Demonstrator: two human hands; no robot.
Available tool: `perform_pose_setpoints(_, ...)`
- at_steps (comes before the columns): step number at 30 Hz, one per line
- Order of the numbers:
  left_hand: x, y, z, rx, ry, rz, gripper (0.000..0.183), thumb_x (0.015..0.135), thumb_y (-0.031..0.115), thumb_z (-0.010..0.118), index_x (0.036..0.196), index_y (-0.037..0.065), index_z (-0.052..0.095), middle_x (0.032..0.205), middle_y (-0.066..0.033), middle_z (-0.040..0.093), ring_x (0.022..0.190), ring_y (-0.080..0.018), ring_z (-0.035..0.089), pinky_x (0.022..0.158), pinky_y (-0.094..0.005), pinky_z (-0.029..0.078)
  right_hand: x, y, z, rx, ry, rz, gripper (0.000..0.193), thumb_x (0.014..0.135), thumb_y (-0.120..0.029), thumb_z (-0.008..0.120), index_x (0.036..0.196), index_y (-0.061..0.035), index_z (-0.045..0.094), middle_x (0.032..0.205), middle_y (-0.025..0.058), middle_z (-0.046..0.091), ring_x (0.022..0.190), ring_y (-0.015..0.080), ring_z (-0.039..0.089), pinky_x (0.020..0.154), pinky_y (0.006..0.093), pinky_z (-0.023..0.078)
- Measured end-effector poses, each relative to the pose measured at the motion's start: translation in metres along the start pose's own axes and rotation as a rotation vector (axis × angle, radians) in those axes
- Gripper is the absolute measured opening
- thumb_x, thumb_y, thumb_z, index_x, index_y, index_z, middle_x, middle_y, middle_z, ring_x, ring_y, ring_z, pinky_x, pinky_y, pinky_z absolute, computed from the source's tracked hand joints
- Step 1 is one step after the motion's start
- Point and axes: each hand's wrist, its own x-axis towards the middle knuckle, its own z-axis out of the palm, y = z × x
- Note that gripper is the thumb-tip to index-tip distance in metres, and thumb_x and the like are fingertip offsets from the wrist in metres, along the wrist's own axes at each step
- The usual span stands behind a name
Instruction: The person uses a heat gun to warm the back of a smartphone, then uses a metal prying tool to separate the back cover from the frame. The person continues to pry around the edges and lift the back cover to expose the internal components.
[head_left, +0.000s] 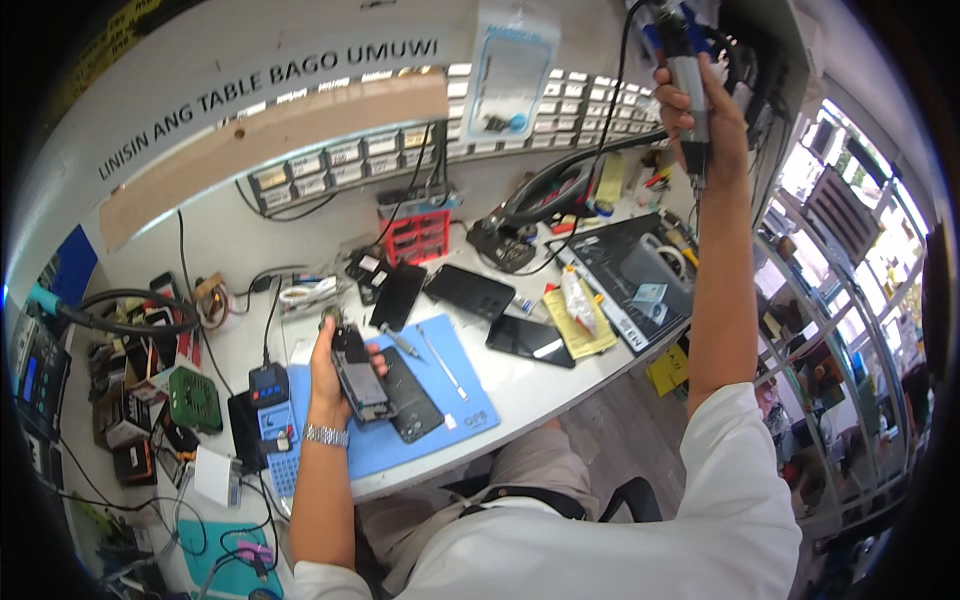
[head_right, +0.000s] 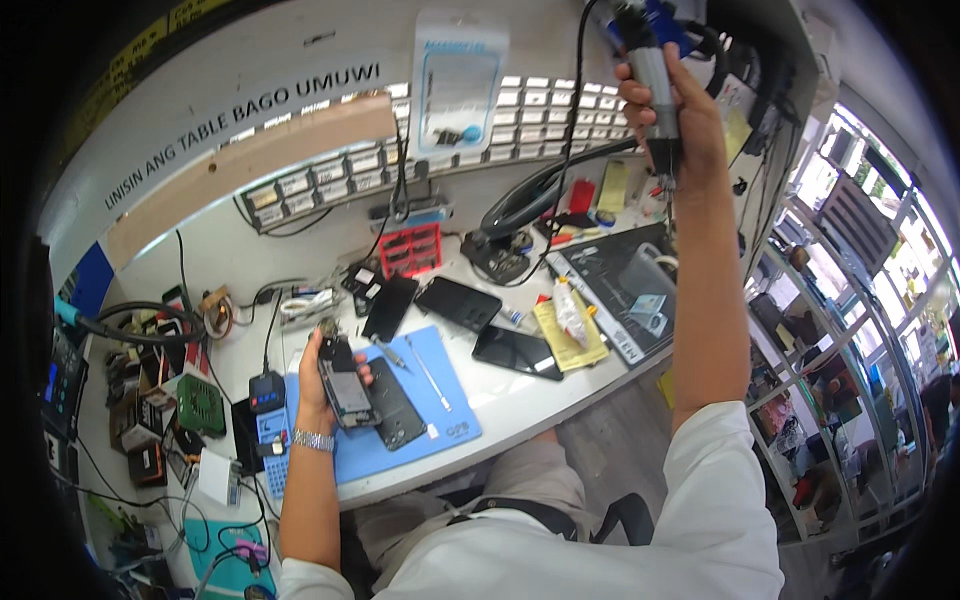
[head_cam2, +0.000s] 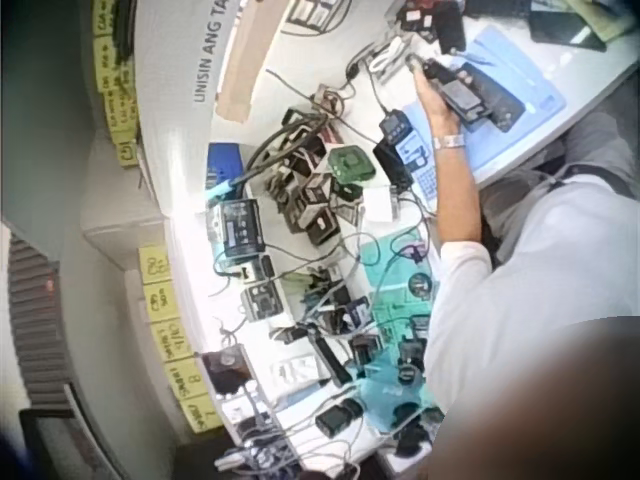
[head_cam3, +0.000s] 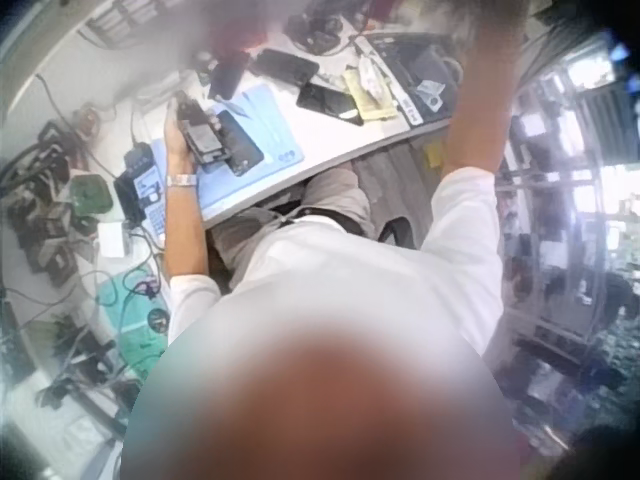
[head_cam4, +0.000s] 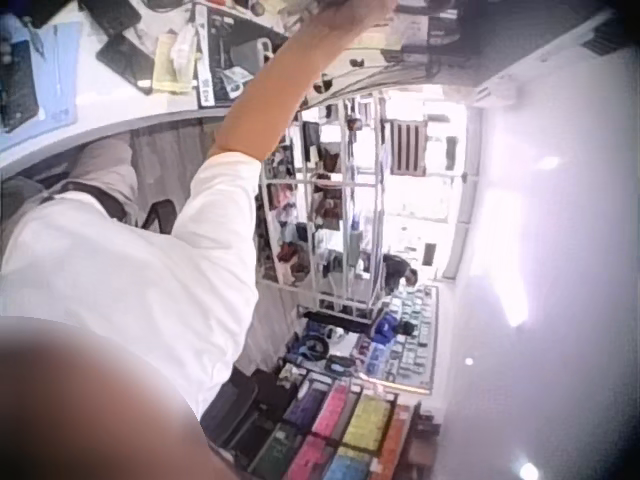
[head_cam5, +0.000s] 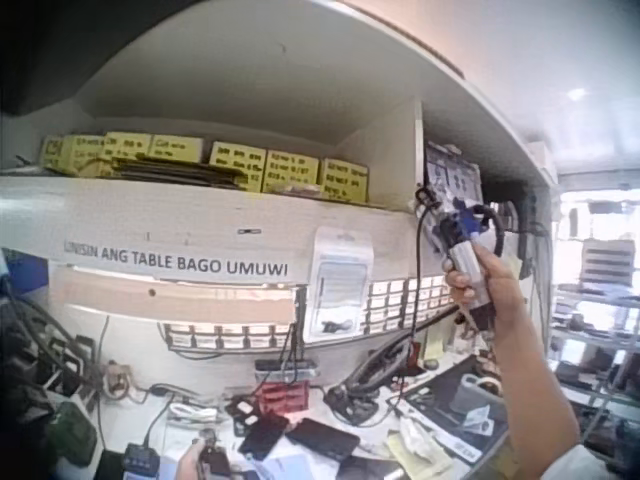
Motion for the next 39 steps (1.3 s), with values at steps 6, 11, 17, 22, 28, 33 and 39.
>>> perform_pose_setpoints(6,-0.007,0.007,0.006,0.002,-0.010,0.030,0.083,0.104,0.082,0.045,0.114,0.001,0.062,0.104,-0.0288,0.073,0.082,-0.0344,0.078,0.072,-0.0466,0.070,-0.052,0.070,0.020,-0.417,0.382,-0.107,0.048,0.115,-0.036,0.062,0.136,0.0067,0.059,0.119,0.0187,0.073,0.101,0.0224,0.074,0.092,0.0363,0.062)
perform_pose_setpoints(11,-0.008,0.007,0.001,-0.173,-0.145,-0.004,0.088,0.108,0.077,0.038,0.125,-0.006,0.061,0.117,-0.0355,0.071,0.097,-0.0425,0.078,0.084,-0.0529,0.068,-0.124,0.178,0.052,-0.481,0.957,-0.345,0.031,0.109,-0.009,0.070,0.134,0.0037,0.057,0.121,0.0127,0.068,0.107,0.0189,0.072,0.098,0.0324,0.059)
perform_pose_setpoints(17,-0.010,0.009,0.003,-0.239,-0.296,0.063,0.089,0.111,0.071,0.029,0.147,-0.005,0.057,0.119,-0.0310,0.074,0.098,-0.0396,0.078,0.089,-0.0516,0.067,-0.165,0.296,0.110,-0.901,0.254,0.227,0.008,0.102,-0.008,0.076,0.106,-0.0019,0.071,0.094,0.0037,0.072,0.083,0.0088,0.067,0.074,0.0259,0.054)
perform_pose_setpoints(22,-0.014,0.016,0.004,-0.164,-0.315,0.004,0.089,0.111,0.072,0.029,0.143,-0.005,0.061,0.112,-0.0284,0.076,0.094,-0.0413,0.079,0.086,-0.0520,0.067,-0.120,0.350,0.132,-0.961,0.014,0.048,0.021,0.099,-0.009,0.080,0.117,0.0008,0.076,0.095,0.0104,0.074,0.078,0.0179,0.072,0.071,0.0309,0.059)
perform_pose_setpoints(28,-0.010,0.017,0.004,-0.060,-0.354,-0.093,0.079,0.111,0.068,0.031,0.133,-0.001,0.063,0.107,-0.0279,0.075,0.085,-0.0404,0.080,0.076,-0.0496,0.069,-0.077,0.385,0.144,-0.805,-0.222,0.015,0.025,0.091,-0.013,0.087,0.113,-0.0041,0.083,0.095,0.0124,0.071,0.082,0.0256,0.072,0.073,0.0354,0.059)
perform_pose_setpoints(33,-0.008,0.015,0.002,-0.082,-0.323,-0.116,0.077,0.111,0.069,0.035,0.127,0.000,0.066,0.101,-0.0256,0.076,0.082,-0.0389,0.080,0.072,-0.0480,0.070,-0.081,0.405,0.148,-0.877,-0.166,0.013,0.016,0.083,-0.007,0.088,0.097,-0.0025,0.081,0.092,0.0098,0.070,0.086,0.0291,0.073,0.078,0.0409,0.060)
perform_pose_setpoints(39,-0.006,0.015,-0.002,-0.057,-0.295,-0.116,0.076,0.112,0.064,0.034,0.123,-0.003,0.067,0.100,-0.0261,0.077,0.077,-0.0396,0.079,0.070,-0.0497,0.069,-0.090,0.412,0.155,-1.222,-0.280,-0.012,0.031,0.078,-0.007,0.087,0.098,-0.0006,0.066,0.102,0.0147,0.068,0.105,0.0368,0.069,0.084,0.0481,0.058)
